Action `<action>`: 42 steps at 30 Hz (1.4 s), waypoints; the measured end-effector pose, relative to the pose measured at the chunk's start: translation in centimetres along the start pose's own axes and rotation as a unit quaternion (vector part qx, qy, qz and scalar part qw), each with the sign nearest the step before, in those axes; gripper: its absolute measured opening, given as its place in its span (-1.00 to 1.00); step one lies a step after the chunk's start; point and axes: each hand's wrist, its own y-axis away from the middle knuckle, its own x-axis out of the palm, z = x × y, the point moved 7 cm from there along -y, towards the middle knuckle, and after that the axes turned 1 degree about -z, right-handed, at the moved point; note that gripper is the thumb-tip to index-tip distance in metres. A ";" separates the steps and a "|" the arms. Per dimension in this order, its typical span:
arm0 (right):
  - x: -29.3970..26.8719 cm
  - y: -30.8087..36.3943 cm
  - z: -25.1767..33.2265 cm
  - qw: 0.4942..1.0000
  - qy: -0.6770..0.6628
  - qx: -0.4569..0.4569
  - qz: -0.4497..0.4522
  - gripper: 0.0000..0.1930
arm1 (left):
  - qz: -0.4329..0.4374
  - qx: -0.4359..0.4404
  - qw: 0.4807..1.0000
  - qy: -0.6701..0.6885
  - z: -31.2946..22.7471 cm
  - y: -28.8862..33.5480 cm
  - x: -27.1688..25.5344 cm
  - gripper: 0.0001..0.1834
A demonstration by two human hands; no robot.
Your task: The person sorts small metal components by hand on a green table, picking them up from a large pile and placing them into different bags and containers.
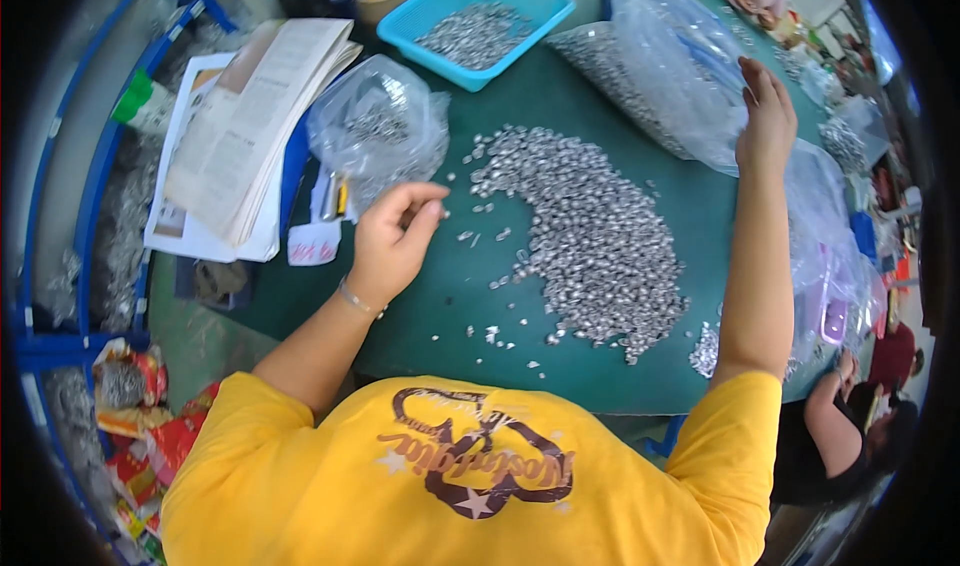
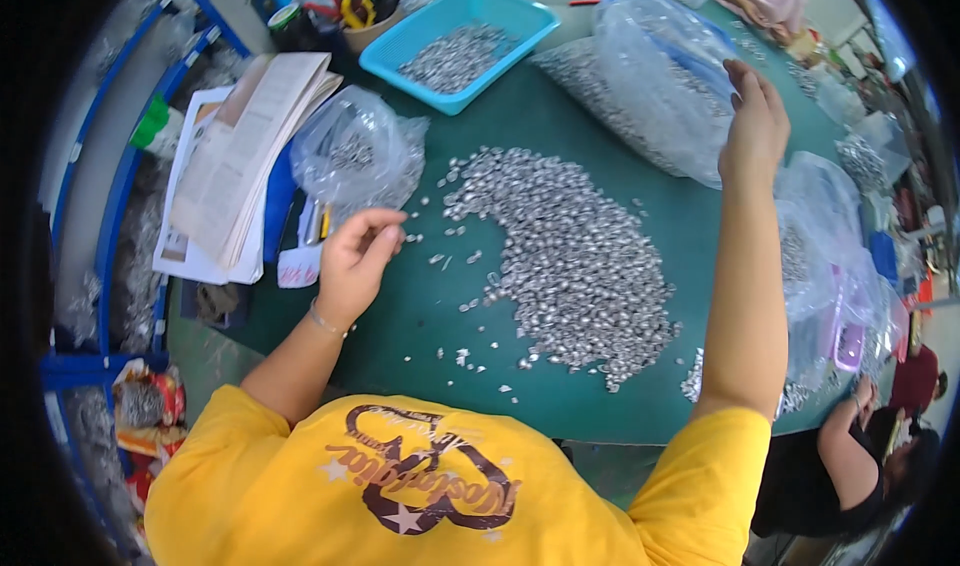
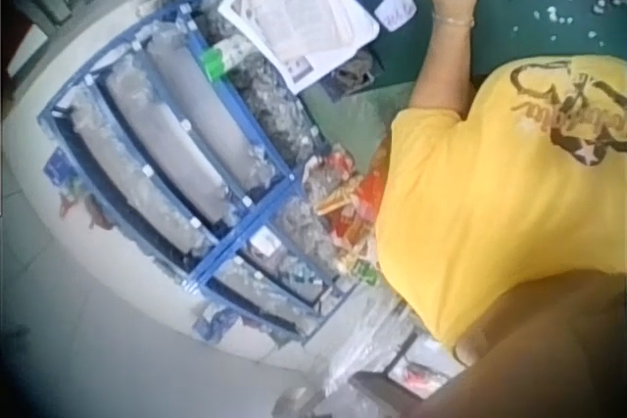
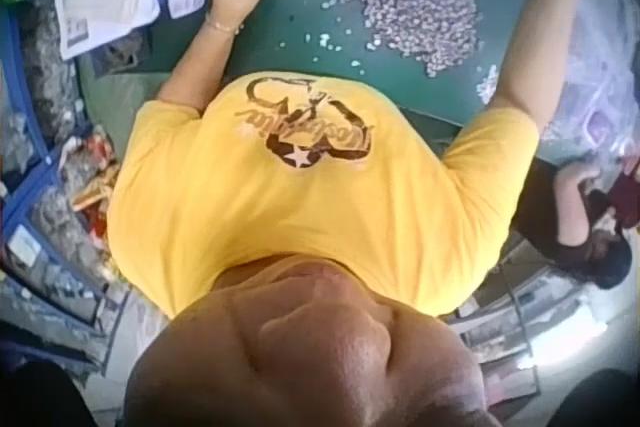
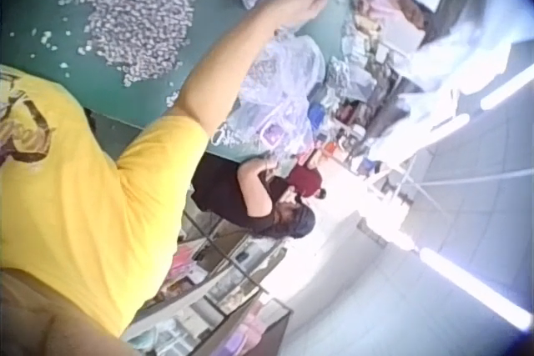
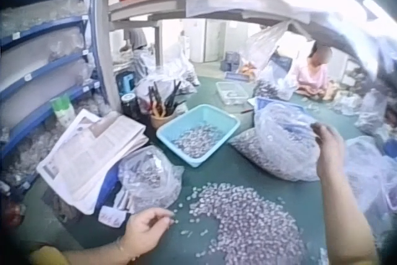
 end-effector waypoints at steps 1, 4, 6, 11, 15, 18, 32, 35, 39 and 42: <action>1.3 3.3 1.5 0.998 0.019 -0.046 0.024 -0.75 | 0.000 0.017 0.999 -0.052 -0.6 -0.4 0.0 -0.85; 6.9 14.1 1.7 0.940 0.184 -0.133 0.255 -0.77 | 0.058 0.161 0.963 -0.209 -2.1 -2.1 1.2 -0.77; 9.2 20.6 0.5 0.874 0.276 -0.180 0.356 -0.62 | 0.099 0.201 0.930 -0.291 -0.8 -3.2 3.3 -0.66; 9.5 28.3 -1.6 0.758 0.435 -0.235 0.424 -0.36 | 0.204 0.206 0.857 -0.425 2.1 -1.8 8.0 -0.42; 8.1 30.0 -1.0 0.745 0.430 -0.206 0.466 -0.31 | 0.347 0.239 0.823 -0.381 0.5 2.4 8.9 -0.35; 7.6 31.5 -0.9 0.737 0.419 -0.192 0.494 -0.26 | 0.397 0.228 0.809 -0.368 0.3 5.0 8.6 -0.27; 9.6 31.2 -0.2 0.798 0.352 -0.200 0.446 -0.33 | 0.394 0.164 0.803 -0.417 0.7 6.3 4.9 -0.18; 8.9 31.6 -0.9 0.798 0.373 -0.181 0.437 -0.35 | 0.402 0.178 0.808 -0.391 0.6 6.2 5.1 -0.20; 8.6 32.2 -0.3 0.802 0.314 -0.190 0.471 -0.37 | 0.426 0.198 0.807 -0.359 0.4 6.3 5.8 -0.23; 8.0 29.7 -0.9 0.816 0.430 -0.168 0.349 -0.38 | 0.427 0.214 0.799 -0.367 0.2 6.5 6.4 -0.24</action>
